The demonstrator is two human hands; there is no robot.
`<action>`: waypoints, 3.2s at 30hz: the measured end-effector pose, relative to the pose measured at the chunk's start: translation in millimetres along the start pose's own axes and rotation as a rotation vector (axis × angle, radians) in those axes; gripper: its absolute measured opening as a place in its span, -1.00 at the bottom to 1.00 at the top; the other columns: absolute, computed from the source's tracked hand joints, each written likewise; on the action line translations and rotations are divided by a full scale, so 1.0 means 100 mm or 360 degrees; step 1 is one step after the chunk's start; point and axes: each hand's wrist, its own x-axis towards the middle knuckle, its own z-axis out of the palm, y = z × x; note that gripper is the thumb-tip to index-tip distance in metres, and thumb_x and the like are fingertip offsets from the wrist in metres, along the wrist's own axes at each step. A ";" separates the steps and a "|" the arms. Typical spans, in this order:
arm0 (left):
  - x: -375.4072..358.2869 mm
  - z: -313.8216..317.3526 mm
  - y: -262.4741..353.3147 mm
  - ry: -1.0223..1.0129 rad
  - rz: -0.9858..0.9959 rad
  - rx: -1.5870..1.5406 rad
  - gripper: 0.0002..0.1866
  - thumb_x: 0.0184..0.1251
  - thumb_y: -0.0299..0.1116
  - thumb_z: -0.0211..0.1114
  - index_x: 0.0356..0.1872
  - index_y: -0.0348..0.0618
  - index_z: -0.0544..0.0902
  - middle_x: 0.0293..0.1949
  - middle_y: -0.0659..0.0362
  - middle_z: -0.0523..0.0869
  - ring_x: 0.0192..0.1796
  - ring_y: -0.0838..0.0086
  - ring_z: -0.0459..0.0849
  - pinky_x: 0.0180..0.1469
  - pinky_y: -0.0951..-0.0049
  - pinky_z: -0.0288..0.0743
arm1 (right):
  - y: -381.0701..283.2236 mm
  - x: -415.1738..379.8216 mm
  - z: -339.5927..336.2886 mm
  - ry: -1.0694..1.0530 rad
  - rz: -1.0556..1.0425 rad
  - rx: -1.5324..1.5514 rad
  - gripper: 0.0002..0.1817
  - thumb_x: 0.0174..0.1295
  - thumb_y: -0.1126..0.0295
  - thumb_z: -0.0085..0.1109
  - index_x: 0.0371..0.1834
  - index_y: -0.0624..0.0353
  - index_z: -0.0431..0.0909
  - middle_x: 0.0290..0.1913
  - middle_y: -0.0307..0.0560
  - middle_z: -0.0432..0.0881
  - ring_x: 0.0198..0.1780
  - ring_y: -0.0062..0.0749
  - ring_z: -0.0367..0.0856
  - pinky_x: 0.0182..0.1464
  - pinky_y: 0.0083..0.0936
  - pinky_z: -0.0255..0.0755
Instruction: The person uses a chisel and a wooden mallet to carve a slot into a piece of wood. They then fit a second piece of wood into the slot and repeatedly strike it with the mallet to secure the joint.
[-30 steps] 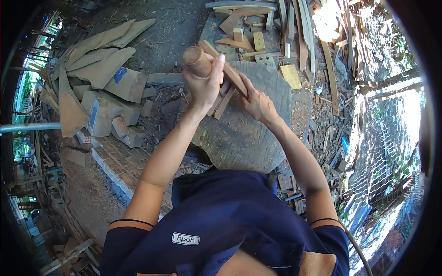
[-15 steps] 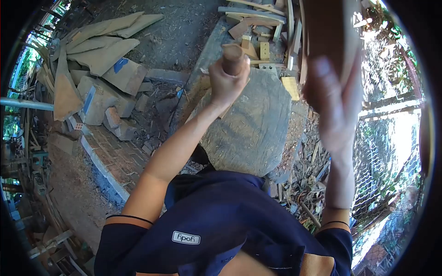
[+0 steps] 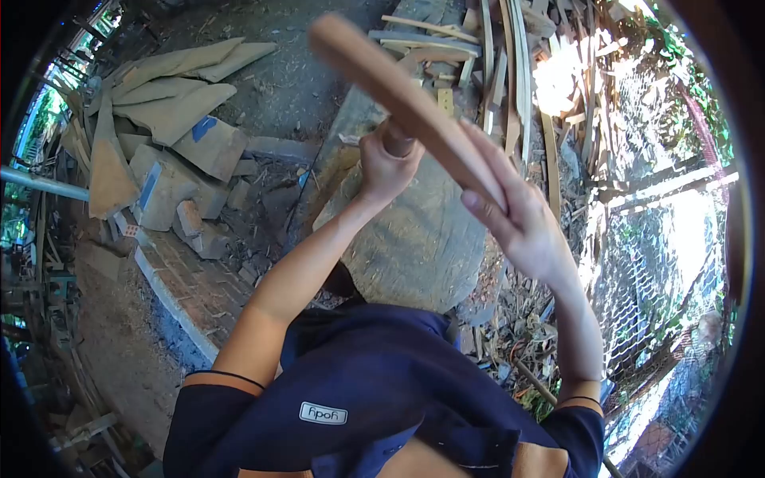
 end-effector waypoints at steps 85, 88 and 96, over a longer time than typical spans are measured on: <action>0.16 -0.22 -0.01 -0.0098 -0.0329 -0.0313 -0.82 0.38 -0.56 0.21 -0.39 -0.16 0.38 -0.62 0.25 0.48 -0.66 0.63 0.43 -0.57 0.49 0.39 | 1.44 0.59 1.32 -0.0105 0.0534 -0.0195 -0.21 0.29 0.22 0.06 0.57 -0.24 -0.06 -0.05 0.33 0.65 0.01 0.24 0.64 0.07 -0.02 0.52; 0.14 -0.17 0.01 -0.0067 -0.0321 -0.0287 -0.83 0.36 -0.58 0.22 -0.39 -0.18 0.41 -0.61 0.26 0.49 -0.66 0.64 0.46 -0.60 0.53 0.37 | 1.42 0.59 1.31 -0.0103 0.0540 -0.0191 -0.20 0.28 0.22 0.07 0.57 -0.24 -0.06 -0.05 0.32 0.65 0.02 0.24 0.64 0.08 -0.02 0.51; 0.15 -0.01 -0.08 -0.0018 -0.0142 0.0040 -0.81 0.30 -0.55 0.32 -0.46 -0.18 0.49 -0.59 0.30 0.57 -0.63 0.68 0.54 -0.63 0.62 0.34 | 1.22 0.68 0.89 0.0054 0.0518 0.0314 -0.29 0.39 0.06 -0.01 0.56 -0.13 0.00 0.13 0.34 0.59 0.14 0.19 0.60 0.15 -0.06 0.49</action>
